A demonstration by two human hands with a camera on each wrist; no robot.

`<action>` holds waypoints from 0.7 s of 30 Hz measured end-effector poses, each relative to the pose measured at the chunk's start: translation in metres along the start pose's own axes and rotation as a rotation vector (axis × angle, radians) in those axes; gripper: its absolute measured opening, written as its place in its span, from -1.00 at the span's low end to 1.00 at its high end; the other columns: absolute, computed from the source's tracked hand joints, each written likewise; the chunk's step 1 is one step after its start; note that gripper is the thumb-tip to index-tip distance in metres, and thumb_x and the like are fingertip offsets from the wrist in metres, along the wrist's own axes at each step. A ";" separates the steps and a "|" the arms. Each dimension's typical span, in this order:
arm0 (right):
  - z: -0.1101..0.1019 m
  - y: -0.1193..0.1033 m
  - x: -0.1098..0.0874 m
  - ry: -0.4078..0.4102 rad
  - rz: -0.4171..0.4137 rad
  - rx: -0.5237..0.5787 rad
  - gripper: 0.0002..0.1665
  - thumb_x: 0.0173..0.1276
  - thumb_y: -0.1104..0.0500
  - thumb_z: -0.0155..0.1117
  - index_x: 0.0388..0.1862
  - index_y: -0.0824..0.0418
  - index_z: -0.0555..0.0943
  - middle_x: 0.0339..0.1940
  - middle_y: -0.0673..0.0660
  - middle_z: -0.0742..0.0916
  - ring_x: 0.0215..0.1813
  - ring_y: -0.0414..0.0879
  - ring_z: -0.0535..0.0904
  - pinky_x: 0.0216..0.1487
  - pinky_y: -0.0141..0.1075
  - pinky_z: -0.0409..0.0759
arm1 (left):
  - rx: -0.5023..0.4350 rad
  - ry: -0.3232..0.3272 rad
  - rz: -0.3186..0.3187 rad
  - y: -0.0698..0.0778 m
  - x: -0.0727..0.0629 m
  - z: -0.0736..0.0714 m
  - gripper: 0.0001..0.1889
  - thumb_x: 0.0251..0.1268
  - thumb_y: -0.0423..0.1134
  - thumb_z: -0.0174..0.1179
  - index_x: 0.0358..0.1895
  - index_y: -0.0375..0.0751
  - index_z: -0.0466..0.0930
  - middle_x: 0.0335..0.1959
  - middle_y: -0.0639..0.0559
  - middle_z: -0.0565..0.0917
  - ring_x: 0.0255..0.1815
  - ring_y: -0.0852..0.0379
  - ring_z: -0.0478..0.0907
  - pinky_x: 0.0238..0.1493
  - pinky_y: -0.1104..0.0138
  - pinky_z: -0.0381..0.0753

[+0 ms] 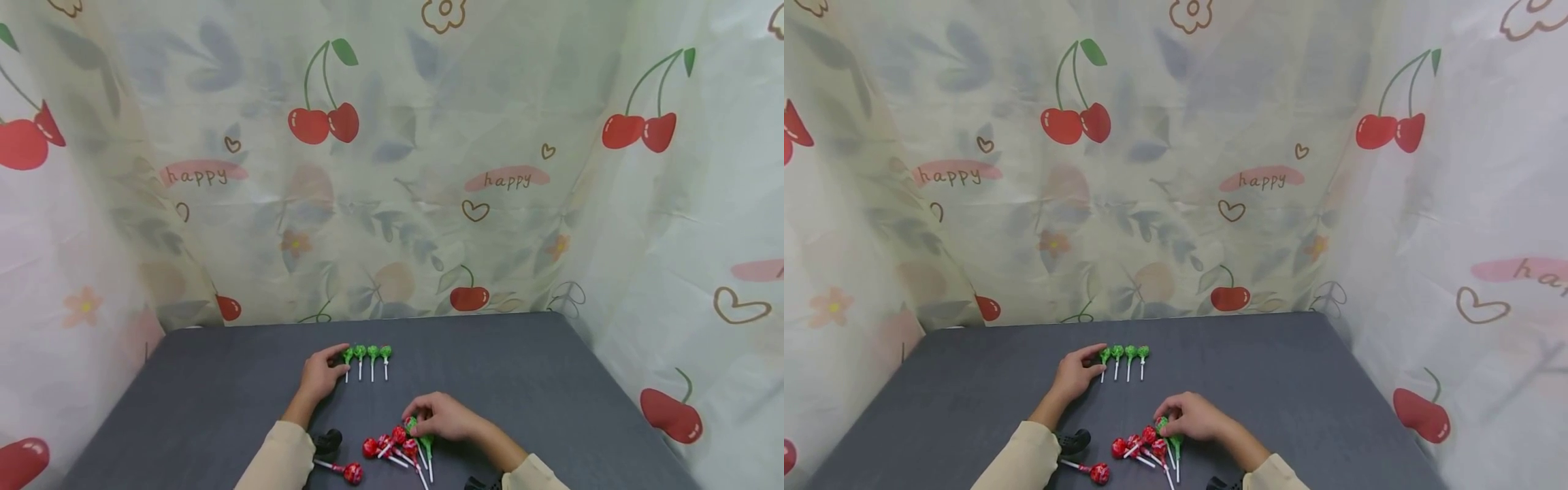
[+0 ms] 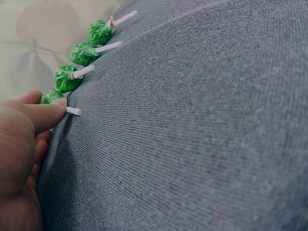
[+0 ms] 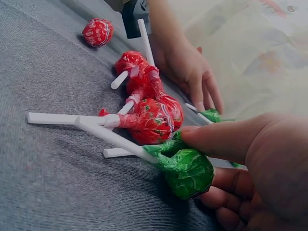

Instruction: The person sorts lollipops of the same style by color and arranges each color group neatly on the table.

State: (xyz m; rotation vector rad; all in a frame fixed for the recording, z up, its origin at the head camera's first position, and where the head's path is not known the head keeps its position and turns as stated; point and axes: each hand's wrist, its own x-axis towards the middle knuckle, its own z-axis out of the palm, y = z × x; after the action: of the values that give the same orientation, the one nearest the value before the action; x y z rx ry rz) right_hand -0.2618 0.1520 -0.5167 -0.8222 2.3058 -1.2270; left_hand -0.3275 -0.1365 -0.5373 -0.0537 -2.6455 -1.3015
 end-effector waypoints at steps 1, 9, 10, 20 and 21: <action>0.000 0.000 0.000 0.002 -0.007 0.000 -0.77 0.22 0.26 0.41 -0.12 0.18 0.70 -0.54 -0.07 0.60 -0.52 -0.30 0.42 -0.48 -0.44 0.34 | 0.002 0.000 0.001 0.000 0.000 0.000 -0.57 0.18 -0.34 0.37 0.16 -0.02 0.65 0.10 -0.13 0.63 0.10 -0.11 0.54 0.08 -0.02 0.48; -0.005 0.001 0.003 0.013 -0.035 -0.036 -0.78 0.23 0.25 0.41 -0.13 0.20 0.71 -0.55 -0.10 0.60 -0.51 -0.32 0.43 -0.47 -0.44 0.36 | -0.002 -0.001 0.001 0.001 0.000 -0.001 -0.57 0.18 -0.33 0.36 0.16 -0.02 0.65 0.09 -0.12 0.63 0.10 -0.11 0.54 0.08 -0.02 0.47; -0.005 0.001 0.004 0.013 -0.036 -0.037 -0.78 0.23 0.25 0.41 -0.13 0.21 0.70 -0.54 -0.10 0.60 -0.51 -0.32 0.43 -0.47 -0.44 0.36 | -0.004 -0.002 -0.001 0.001 0.000 -0.001 -0.57 0.18 -0.34 0.36 0.15 -0.02 0.65 0.09 -0.12 0.63 0.10 -0.11 0.53 0.08 -0.02 0.47; -0.009 -0.002 0.010 0.058 -0.016 -0.006 -0.79 0.24 0.27 0.40 -0.13 0.22 0.70 -0.53 -0.05 0.61 -0.49 -0.27 0.45 -0.44 -0.40 0.40 | -0.002 0.003 -0.016 0.002 -0.001 0.000 -0.57 0.17 -0.35 0.37 0.15 -0.02 0.65 0.09 -0.12 0.64 0.11 -0.11 0.53 0.10 -0.02 0.46; -0.010 -0.002 0.011 0.066 -0.015 -0.006 -0.80 0.25 0.27 0.40 -0.13 0.21 0.70 -0.53 -0.05 0.61 -0.49 -0.27 0.45 -0.45 -0.40 0.40 | -0.002 0.002 -0.019 0.003 -0.001 0.000 -0.57 0.17 -0.35 0.37 0.15 -0.02 0.65 0.09 -0.12 0.63 0.11 -0.11 0.53 0.10 -0.02 0.45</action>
State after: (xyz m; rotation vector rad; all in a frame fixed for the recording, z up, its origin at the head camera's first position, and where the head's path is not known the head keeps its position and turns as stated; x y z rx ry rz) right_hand -0.2753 0.1497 -0.5107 -0.8141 2.3609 -1.2718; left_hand -0.3265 -0.1350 -0.5350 -0.0283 -2.6493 -1.3093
